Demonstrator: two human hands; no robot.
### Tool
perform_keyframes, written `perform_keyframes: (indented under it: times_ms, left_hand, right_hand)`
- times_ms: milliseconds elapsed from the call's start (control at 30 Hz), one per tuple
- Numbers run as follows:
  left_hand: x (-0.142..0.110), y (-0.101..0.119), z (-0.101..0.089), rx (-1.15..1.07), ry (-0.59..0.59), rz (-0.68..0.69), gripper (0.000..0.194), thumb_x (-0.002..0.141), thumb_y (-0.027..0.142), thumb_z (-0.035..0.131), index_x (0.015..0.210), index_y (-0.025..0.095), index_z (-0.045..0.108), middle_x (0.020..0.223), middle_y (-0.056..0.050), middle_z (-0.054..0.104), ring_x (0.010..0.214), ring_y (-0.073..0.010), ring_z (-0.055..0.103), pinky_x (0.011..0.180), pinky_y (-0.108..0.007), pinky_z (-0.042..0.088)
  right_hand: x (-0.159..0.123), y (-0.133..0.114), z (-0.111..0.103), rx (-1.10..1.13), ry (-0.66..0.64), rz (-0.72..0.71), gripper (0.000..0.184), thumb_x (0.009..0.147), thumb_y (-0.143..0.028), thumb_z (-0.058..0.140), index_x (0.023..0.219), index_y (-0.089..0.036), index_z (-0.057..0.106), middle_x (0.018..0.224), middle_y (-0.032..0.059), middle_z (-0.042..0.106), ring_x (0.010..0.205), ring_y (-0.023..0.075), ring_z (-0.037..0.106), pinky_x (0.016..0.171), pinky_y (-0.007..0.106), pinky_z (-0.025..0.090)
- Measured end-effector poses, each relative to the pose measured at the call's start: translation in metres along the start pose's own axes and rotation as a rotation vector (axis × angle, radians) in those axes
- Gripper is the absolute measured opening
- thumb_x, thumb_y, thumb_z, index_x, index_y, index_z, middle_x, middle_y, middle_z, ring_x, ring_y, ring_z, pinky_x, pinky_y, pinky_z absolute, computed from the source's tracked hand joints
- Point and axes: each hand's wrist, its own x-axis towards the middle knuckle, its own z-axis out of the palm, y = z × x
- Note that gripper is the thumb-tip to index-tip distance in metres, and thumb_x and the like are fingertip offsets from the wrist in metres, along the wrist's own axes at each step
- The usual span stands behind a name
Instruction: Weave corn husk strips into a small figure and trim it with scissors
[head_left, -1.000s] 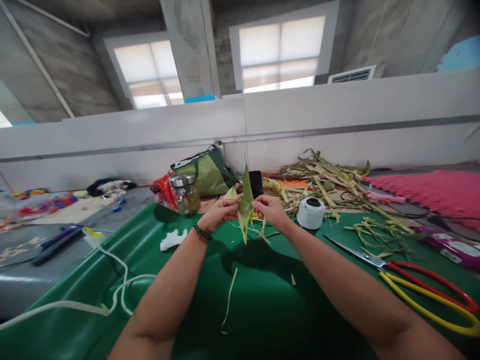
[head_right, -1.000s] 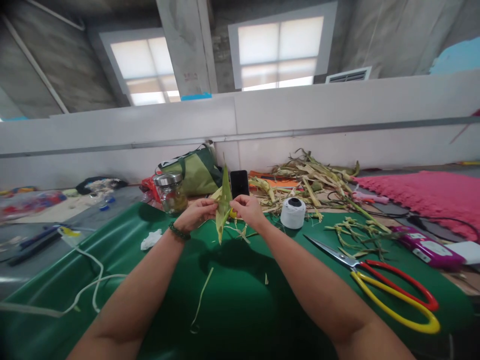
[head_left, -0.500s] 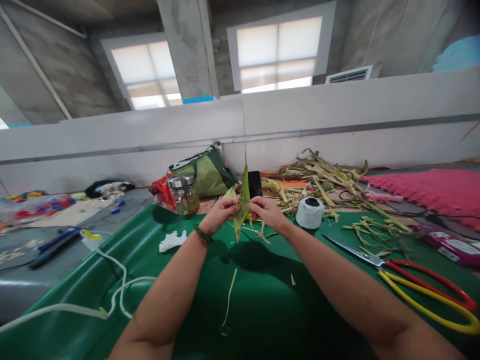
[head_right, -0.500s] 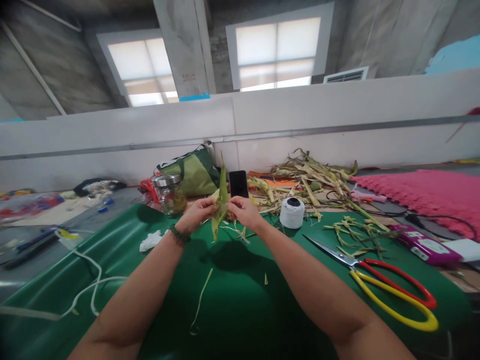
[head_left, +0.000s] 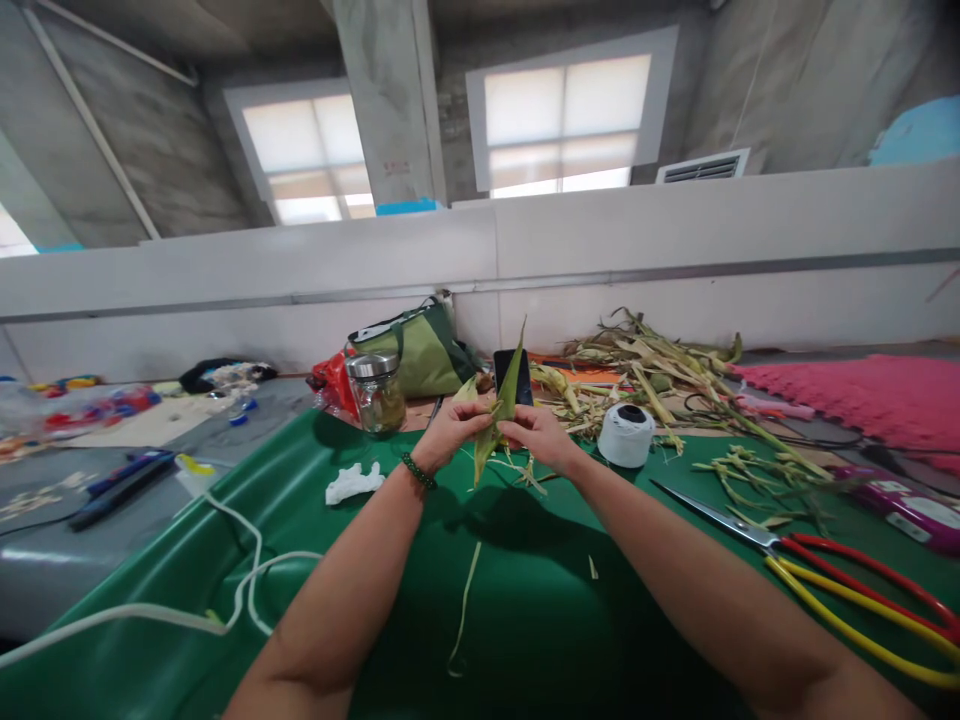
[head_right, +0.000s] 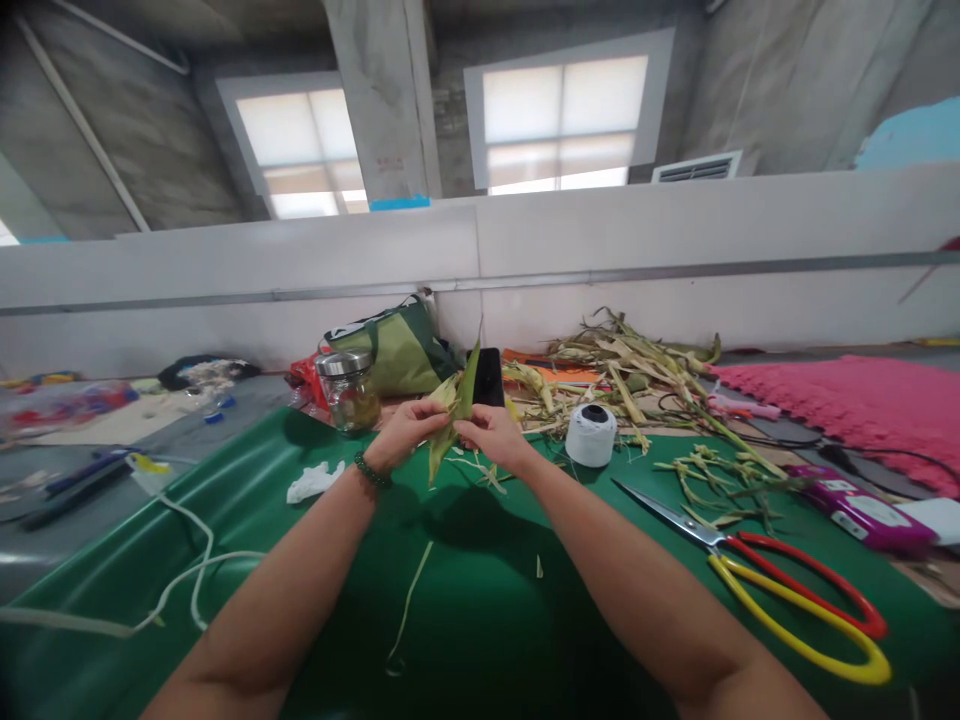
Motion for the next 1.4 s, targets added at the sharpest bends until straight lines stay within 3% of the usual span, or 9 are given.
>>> perform_keyframes:
  times_ms: [333, 400, 533, 633, 767, 900, 1000, 1100, 1400]
  left_hand:
    - [0.017, -0.017, -0.027, -0.130, 0.401, -0.083, 0.015, 0.056, 0.022, 0.074, 0.064, 0.014, 0.065, 0.054, 0.002, 0.061, 0.048, -0.0088, 0.052, 0.049, -0.020, 0.041]
    - [0.020, -0.021, -0.036, -0.180, 0.471, -0.112, 0.014, 0.058, 0.022, 0.074, 0.064, 0.014, 0.064, 0.053, 0.002, 0.062, 0.048, -0.0089, 0.053, 0.049, -0.020, 0.041]
    - [0.023, -0.022, -0.047, -0.271, 0.541, -0.169, 0.010, 0.064, 0.020, 0.070, 0.064, 0.013, 0.063, 0.055, -0.001, 0.063, 0.046, -0.0095, 0.055, 0.045, -0.019, 0.040]
    - [0.022, -0.018, -0.047, -0.316, 0.539, -0.206, 0.007, 0.069, 0.018, 0.064, 0.068, 0.011, 0.065, 0.058, -0.003, 0.065, 0.047, -0.0089, 0.055, 0.044, -0.018, 0.041]
    - [0.017, -0.011, -0.036, -0.318, 0.468, -0.218, 0.009, 0.071, 0.018, 0.064, 0.073, 0.011, 0.068, 0.054, 0.000, 0.059, 0.043, -0.0063, 0.049, 0.041, -0.016, 0.039]
    - [0.008, -0.005, -0.011, -0.272, 0.355, -0.179, 0.012, 0.060, 0.017, 0.075, 0.068, 0.012, 0.067, 0.054, 0.003, 0.058, 0.044, -0.0055, 0.048, 0.043, -0.016, 0.040]
    - [0.000, -0.001, 0.009, -0.233, 0.249, -0.157, 0.017, 0.054, 0.016, 0.079, 0.064, 0.012, 0.067, 0.058, 0.001, 0.063, 0.050, -0.0076, 0.054, 0.048, -0.018, 0.042]
    - [-0.006, 0.003, 0.020, -0.176, 0.129, -0.134, 0.016, 0.056, 0.019, 0.080, 0.064, 0.012, 0.067, 0.059, 0.000, 0.064, 0.051, -0.0091, 0.056, 0.051, -0.020, 0.045]
    - [-0.004, 0.007, 0.011, -0.300, -0.020, -0.171, 0.023, 0.054, 0.021, 0.081, 0.069, 0.012, 0.065, 0.061, 0.001, 0.061, 0.052, -0.0086, 0.055, 0.056, -0.022, 0.050]
  right_hand:
    - [-0.021, -0.041, -0.017, 0.035, -0.478, -0.093, 0.041, 0.061, -0.055, 0.072, 0.056, -0.016, 0.059, 0.052, -0.0006, 0.053, 0.049, 0.0105, 0.046, 0.050, 0.025, 0.036]
    - [-0.025, -0.051, -0.036, 0.141, -0.420, -0.144, 0.047, 0.056, -0.059, 0.072, 0.046, -0.019, 0.050, 0.045, -0.0011, 0.045, 0.046, 0.0111, 0.042, 0.047, 0.026, 0.034]
    - [-0.033, -0.062, -0.087, 0.326, -0.096, -0.299, 0.057, 0.049, -0.059, 0.072, 0.043, -0.023, 0.029, 0.043, -0.0049, 0.027, 0.041, 0.0093, 0.026, 0.042, 0.025, 0.025]
    - [-0.036, -0.066, -0.109, 0.409, 0.125, -0.356, 0.045, 0.055, -0.051, 0.067, 0.049, -0.023, 0.033, 0.049, -0.0034, 0.034, 0.045, 0.0101, 0.028, 0.044, 0.024, 0.025]
    - [-0.025, -0.062, -0.084, 0.293, 0.088, -0.040, 0.018, 0.058, -0.035, 0.060, 0.070, -0.024, 0.052, 0.068, 0.0015, 0.058, 0.055, 0.0125, 0.046, 0.051, 0.026, 0.034]
    - [-0.006, -0.041, -0.034, 0.122, 0.091, 0.103, 0.021, 0.054, -0.035, 0.060, 0.067, -0.021, 0.051, 0.050, -0.0057, 0.046, 0.041, 0.0080, 0.034, 0.043, 0.023, 0.024]
    - [-0.001, -0.025, -0.013, -0.088, 0.151, 0.052, 0.025, 0.052, -0.034, 0.071, 0.063, -0.018, 0.056, 0.048, -0.0070, 0.043, 0.046, 0.0075, 0.034, 0.045, 0.022, 0.024]
    - [-0.003, -0.018, -0.010, -0.250, 0.140, -0.035, 0.027, 0.051, -0.035, 0.075, 0.057, -0.015, 0.058, 0.053, -0.0051, 0.047, 0.053, 0.0083, 0.039, 0.049, 0.022, 0.027]
    - [-0.003, -0.013, -0.012, 0.088, 0.033, 0.093, 0.029, 0.058, -0.042, 0.070, 0.062, -0.016, 0.058, 0.036, -0.0112, 0.031, 0.036, 0.0038, 0.021, 0.039, 0.022, 0.011]
